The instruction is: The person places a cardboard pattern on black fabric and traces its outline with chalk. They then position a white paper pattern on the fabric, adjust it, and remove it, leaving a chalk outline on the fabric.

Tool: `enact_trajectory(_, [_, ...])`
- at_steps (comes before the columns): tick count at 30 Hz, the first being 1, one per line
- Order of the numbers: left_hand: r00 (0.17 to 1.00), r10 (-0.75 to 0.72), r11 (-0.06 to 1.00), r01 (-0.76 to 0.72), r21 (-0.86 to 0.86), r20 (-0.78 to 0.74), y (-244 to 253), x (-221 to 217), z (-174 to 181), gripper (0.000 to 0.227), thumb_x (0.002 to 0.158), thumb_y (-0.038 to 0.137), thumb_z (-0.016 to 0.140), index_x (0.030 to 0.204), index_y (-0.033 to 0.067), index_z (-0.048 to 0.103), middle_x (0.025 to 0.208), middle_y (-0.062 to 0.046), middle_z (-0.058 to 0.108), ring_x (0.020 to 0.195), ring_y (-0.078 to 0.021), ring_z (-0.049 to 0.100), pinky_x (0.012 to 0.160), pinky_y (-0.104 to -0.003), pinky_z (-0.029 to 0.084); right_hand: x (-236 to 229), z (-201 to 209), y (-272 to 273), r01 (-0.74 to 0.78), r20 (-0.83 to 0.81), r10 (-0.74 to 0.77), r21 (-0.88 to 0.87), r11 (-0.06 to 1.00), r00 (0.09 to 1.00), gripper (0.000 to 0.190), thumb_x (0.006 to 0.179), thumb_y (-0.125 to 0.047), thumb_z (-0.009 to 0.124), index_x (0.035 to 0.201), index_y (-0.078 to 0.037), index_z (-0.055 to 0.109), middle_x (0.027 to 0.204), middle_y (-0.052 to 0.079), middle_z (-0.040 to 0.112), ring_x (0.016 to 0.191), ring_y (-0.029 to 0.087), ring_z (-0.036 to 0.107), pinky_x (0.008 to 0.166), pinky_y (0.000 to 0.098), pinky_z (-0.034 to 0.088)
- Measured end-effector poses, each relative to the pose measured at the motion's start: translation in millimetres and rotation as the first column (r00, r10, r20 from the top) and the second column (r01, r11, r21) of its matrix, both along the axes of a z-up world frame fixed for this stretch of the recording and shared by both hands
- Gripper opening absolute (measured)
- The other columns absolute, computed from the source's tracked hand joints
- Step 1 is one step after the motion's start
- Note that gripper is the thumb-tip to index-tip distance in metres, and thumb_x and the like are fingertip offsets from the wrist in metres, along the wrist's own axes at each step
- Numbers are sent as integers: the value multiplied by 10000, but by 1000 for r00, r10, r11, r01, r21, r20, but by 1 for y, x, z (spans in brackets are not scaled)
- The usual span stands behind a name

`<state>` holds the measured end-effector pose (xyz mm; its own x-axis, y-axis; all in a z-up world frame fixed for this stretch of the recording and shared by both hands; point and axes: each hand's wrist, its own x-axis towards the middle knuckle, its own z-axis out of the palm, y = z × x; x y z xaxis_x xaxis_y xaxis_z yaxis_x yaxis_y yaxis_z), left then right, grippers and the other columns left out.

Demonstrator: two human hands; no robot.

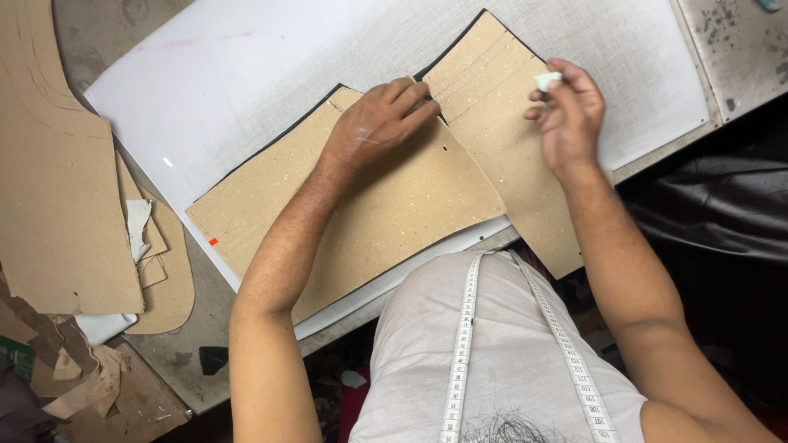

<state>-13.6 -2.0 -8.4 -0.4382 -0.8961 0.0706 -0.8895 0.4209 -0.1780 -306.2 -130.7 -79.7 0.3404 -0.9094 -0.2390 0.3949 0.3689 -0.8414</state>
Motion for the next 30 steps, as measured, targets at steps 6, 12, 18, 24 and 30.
enact_trajectory(6, [991, 135, 957, -124, 262, -23, -1, -28, 4, 596, 934, -25, 632, 1487, 168, 518, 1382, -103, 597, 1242, -228, 574, 1002, -376, 532, -112, -31, 12, 75, -60, -64, 208, 975, 996, 78, 989, -120, 558, 1038, -72, 595, 914, 35, 570, 774, 129, 543, 613, 260, 479])
enact_trajectory(12, [765, 523, 844, -402, 355, -377, 85, -42, 18, 382, 969, 221, 696, 1344, 175, 638, 1443, -74, 590, 1350, -257, 534, 1181, -472, 390, -220, -77, 60, 120, -691, -216, -185, 975, 690, 156, 1072, -164, 695, 1046, -11, 676, 850, 25, 585, 670, 48, 447, 546, 217, 340])
enact_trajectory(18, [95, 926, 236, -902, 362, -365, 216, -31, 48, 540, 945, 276, 745, 1427, 92, 587, 1533, -162, 485, 1436, -338, 410, 1187, -535, 339, -261, -95, 103, 83, -672, 71, 194, 978, 737, 271, 1047, -315, 589, 1122, -66, 665, 967, -2, 724, 464, 3, 365, 392, 181, 274])
enact_trajectory(24, [-278, 900, -140, -913, 382, -335, 289, -35, 54, 709, 911, 308, 790, 1486, 20, 493, 1582, -232, 316, 1482, -386, 297, 1149, -554, 385, -278, -122, 104, -148, -400, 298, 363, 920, 867, 283, 1031, -229, 674, 1244, -41, 677, 920, 25, 680, 510, 11, 415, 427, 185, 322])
enact_trajectory(30, [-507, 810, -345, -817, 462, -293, 293, -24, 56, 919, 772, 370, 886, 1522, 109, 423, 1578, -222, 263, 1477, -405, 260, 1127, -600, 368, -352, -84, 39, -140, -626, 96, -22, 990, 774, 98, 1035, -19, 755, 1117, -19, 701, 947, 71, 718, 670, 78, 568, 523, 199, 392])
